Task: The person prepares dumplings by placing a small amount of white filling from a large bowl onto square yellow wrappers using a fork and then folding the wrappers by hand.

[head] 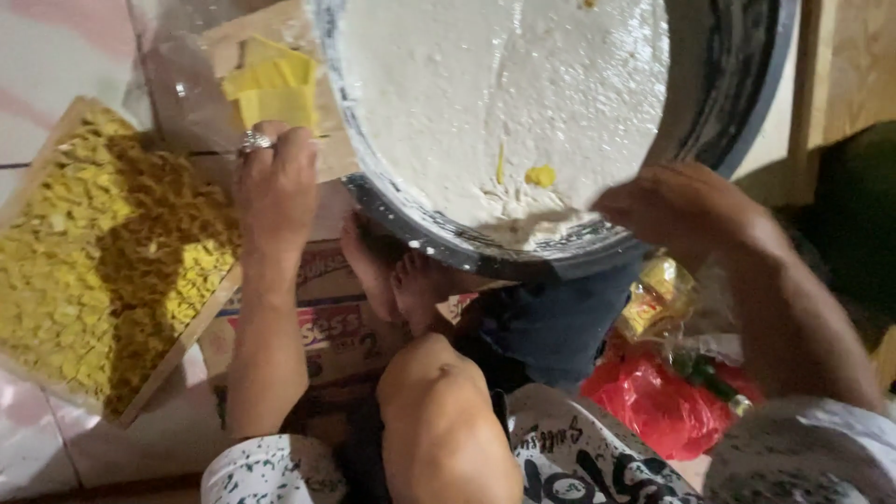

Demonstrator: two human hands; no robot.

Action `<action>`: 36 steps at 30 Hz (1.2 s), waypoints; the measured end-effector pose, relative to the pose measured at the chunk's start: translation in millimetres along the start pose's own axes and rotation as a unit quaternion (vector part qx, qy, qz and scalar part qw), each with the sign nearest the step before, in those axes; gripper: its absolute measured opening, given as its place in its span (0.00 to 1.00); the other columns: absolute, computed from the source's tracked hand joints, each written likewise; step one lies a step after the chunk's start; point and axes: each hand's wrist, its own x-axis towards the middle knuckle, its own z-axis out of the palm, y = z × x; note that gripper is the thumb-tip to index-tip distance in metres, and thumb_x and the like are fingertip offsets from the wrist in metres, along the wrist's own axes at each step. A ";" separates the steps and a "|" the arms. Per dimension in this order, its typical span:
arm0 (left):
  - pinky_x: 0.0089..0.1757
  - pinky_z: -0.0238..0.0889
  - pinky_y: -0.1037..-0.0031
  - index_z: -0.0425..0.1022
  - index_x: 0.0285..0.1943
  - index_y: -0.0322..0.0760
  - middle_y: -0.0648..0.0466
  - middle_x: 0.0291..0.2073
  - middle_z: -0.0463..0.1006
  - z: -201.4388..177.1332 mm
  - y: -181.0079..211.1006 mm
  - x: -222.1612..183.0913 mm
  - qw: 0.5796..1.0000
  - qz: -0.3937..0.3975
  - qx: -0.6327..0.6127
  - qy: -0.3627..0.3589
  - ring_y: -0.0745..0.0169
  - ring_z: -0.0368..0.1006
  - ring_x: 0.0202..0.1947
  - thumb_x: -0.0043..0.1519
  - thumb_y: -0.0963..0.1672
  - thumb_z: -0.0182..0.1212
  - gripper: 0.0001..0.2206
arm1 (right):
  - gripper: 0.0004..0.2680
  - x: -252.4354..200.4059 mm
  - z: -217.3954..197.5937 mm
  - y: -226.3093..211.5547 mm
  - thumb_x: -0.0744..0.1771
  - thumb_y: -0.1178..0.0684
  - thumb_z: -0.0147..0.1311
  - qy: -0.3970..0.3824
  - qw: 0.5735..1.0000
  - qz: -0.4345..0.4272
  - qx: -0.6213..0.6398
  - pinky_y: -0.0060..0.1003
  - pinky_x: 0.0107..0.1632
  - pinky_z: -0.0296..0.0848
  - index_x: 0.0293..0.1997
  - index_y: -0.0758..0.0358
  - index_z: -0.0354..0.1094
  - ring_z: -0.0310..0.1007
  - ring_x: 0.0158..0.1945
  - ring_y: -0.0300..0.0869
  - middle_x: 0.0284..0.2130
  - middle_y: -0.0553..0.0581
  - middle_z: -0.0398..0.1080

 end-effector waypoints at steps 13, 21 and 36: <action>0.48 0.69 0.64 0.75 0.48 0.33 0.44 0.42 0.78 -2.4 0.7 2.9 0.946 -0.175 -0.270 0.047 0.44 0.78 0.45 0.77 0.45 0.53 0.10 | 0.11 43.2 64.7 31.2 0.70 0.40 0.45 -0.074 0.995 0.012 -0.065 0.35 0.40 0.72 0.33 0.39 0.75 0.77 0.30 0.37 0.21 0.41 0.73; 0.62 0.72 0.63 0.75 0.50 0.42 0.45 0.53 0.81 -45.3 43.8 10.7 0.437 -0.506 -0.712 0.215 0.55 0.78 0.56 0.61 0.49 0.66 0.13 | 0.11 -29.5 31.5 9.4 0.73 0.48 0.40 0.144 0.977 0.056 -0.148 0.34 0.33 0.71 0.31 0.46 0.61 0.68 0.23 0.38 0.17 0.44 0.60; 0.46 0.79 0.64 0.70 0.54 0.36 0.49 0.44 0.77 -44.2 121.1 -6.2 0.537 -0.431 -0.723 0.061 0.59 0.80 0.43 0.59 0.38 0.68 0.16 | 0.05 36.4 100.7 -66.7 0.71 0.58 0.48 0.239 0.569 -0.078 0.783 0.29 0.15 0.49 0.48 0.68 0.69 0.50 0.13 0.35 0.20 0.49 0.52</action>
